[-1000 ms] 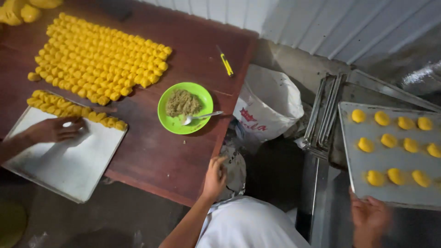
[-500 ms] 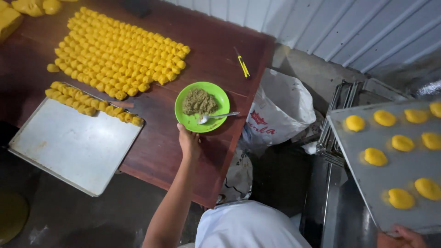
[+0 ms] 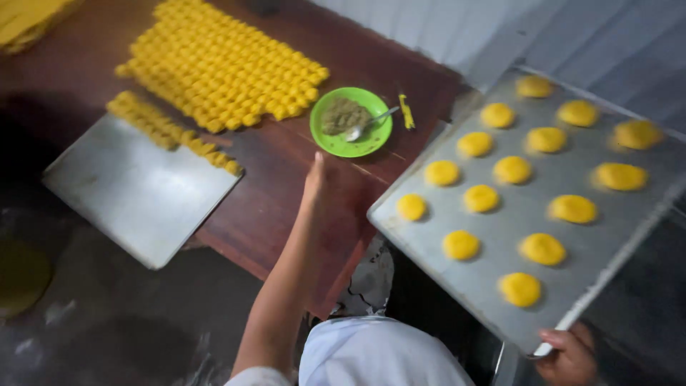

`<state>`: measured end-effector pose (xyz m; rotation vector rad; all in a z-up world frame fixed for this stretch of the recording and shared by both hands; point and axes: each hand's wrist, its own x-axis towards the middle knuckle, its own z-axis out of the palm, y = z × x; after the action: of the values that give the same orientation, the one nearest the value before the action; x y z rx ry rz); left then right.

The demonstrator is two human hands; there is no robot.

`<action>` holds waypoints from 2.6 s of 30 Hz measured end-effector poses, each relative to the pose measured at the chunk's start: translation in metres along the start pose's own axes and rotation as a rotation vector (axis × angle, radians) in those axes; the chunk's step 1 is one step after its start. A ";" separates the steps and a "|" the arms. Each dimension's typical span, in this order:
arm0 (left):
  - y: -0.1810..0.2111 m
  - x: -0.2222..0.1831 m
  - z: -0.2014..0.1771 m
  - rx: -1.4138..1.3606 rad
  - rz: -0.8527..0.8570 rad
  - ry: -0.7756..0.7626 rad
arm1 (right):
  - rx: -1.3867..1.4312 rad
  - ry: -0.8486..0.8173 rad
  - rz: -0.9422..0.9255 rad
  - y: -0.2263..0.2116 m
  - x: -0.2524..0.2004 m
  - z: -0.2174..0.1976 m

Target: Filling dough balls with a paste mixture, arranging them on baking trays, and scoring the tops with a utility knife.

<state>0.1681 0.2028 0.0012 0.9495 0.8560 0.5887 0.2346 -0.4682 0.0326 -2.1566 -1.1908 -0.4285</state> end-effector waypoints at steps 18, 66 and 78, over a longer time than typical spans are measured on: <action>-0.040 -0.375 -0.097 0.116 -0.063 0.899 | 1.521 -1.241 0.850 -0.083 0.184 0.176; -0.042 -0.314 -0.001 0.852 0.527 0.572 | -0.140 -0.307 0.205 0.140 0.517 0.465; -0.035 -0.111 0.013 1.614 0.467 -0.115 | 0.365 -0.200 0.623 0.059 0.452 0.350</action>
<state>0.1215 0.0965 0.0152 2.6606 0.9329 0.0987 0.5212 0.0294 -0.0021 -2.1294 -0.5737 0.2597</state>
